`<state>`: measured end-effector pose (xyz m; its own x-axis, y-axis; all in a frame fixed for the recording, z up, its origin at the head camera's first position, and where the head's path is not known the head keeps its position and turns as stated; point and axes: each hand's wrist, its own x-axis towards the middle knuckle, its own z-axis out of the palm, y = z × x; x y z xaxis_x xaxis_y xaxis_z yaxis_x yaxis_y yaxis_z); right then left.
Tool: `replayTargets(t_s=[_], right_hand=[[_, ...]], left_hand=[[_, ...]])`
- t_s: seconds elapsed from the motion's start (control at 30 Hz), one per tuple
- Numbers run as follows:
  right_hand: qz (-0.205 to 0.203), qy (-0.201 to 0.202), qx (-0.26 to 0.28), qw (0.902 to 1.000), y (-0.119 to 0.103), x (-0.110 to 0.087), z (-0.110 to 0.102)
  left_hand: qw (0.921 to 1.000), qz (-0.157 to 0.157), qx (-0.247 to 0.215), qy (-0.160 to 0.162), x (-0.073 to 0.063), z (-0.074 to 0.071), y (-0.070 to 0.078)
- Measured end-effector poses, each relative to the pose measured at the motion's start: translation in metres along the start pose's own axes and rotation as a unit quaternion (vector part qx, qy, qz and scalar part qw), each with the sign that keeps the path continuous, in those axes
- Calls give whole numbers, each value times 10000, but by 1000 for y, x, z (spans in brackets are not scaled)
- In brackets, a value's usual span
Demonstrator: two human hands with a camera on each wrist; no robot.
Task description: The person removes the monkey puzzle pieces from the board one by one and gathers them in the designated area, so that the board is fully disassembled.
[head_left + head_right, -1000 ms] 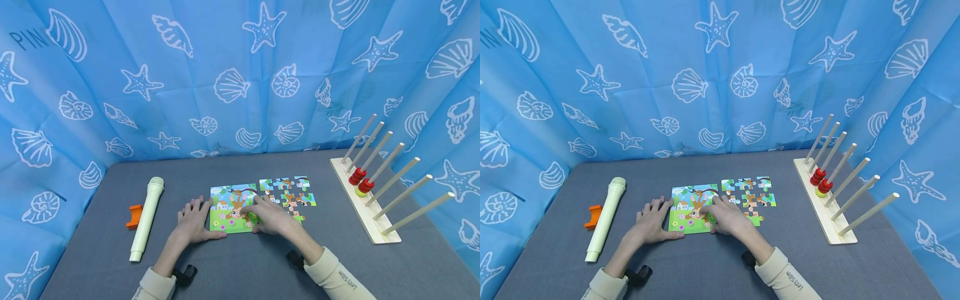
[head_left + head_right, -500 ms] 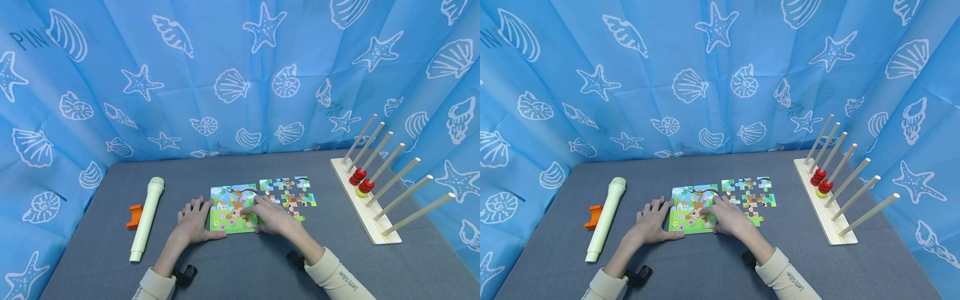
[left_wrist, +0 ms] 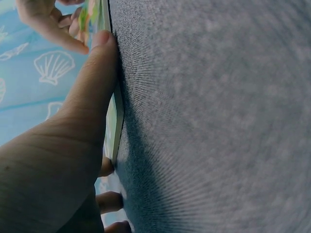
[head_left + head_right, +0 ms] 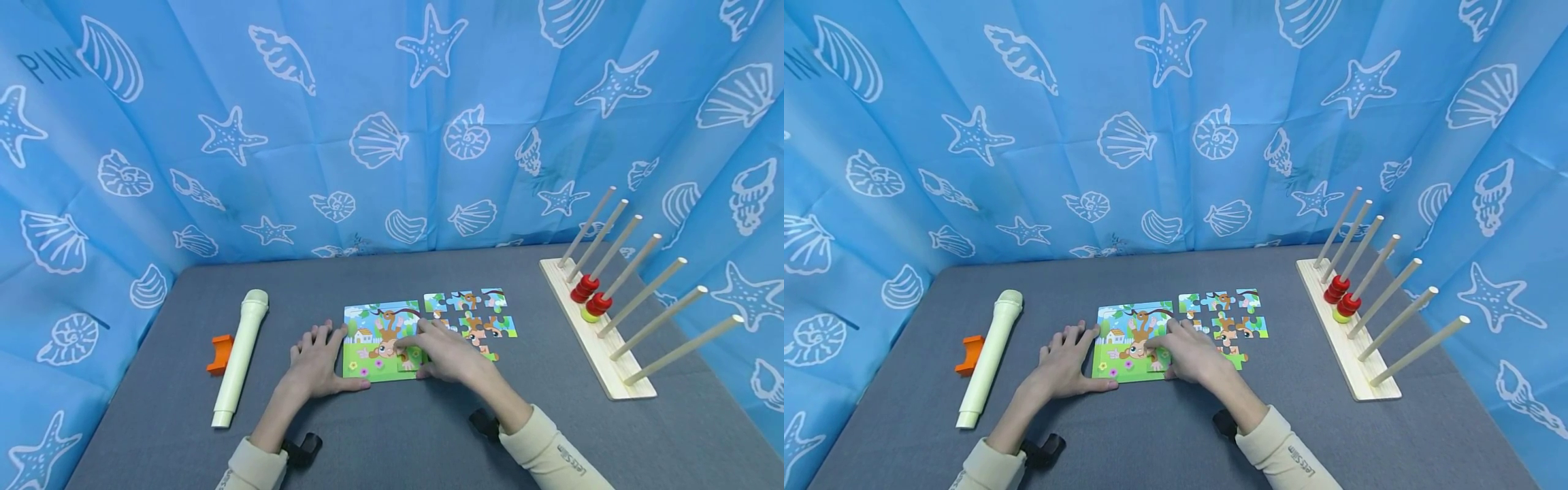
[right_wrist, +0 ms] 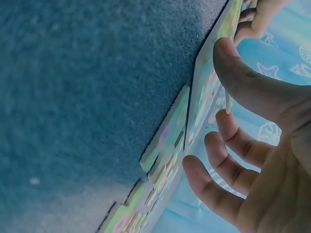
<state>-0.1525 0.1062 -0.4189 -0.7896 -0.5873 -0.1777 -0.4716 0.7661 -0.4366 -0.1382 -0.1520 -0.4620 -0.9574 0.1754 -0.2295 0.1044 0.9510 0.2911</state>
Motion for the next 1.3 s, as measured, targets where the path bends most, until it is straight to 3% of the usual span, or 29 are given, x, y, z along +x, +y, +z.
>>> replayTargets(t_s=[0.47,0.97,1.3], right_hand=[[136,345,-242,9990,27,-29,-25],[817,-22,-581,9950,86,-77,-38],[1198,-227,-696,9901,106,-88,-39]], left_hand=[[10000,-23,-17,-20,0,1,-2],[10000,-30,-32,-73,1,1,-1],[9999,-75,27,-101,2,1,0]])
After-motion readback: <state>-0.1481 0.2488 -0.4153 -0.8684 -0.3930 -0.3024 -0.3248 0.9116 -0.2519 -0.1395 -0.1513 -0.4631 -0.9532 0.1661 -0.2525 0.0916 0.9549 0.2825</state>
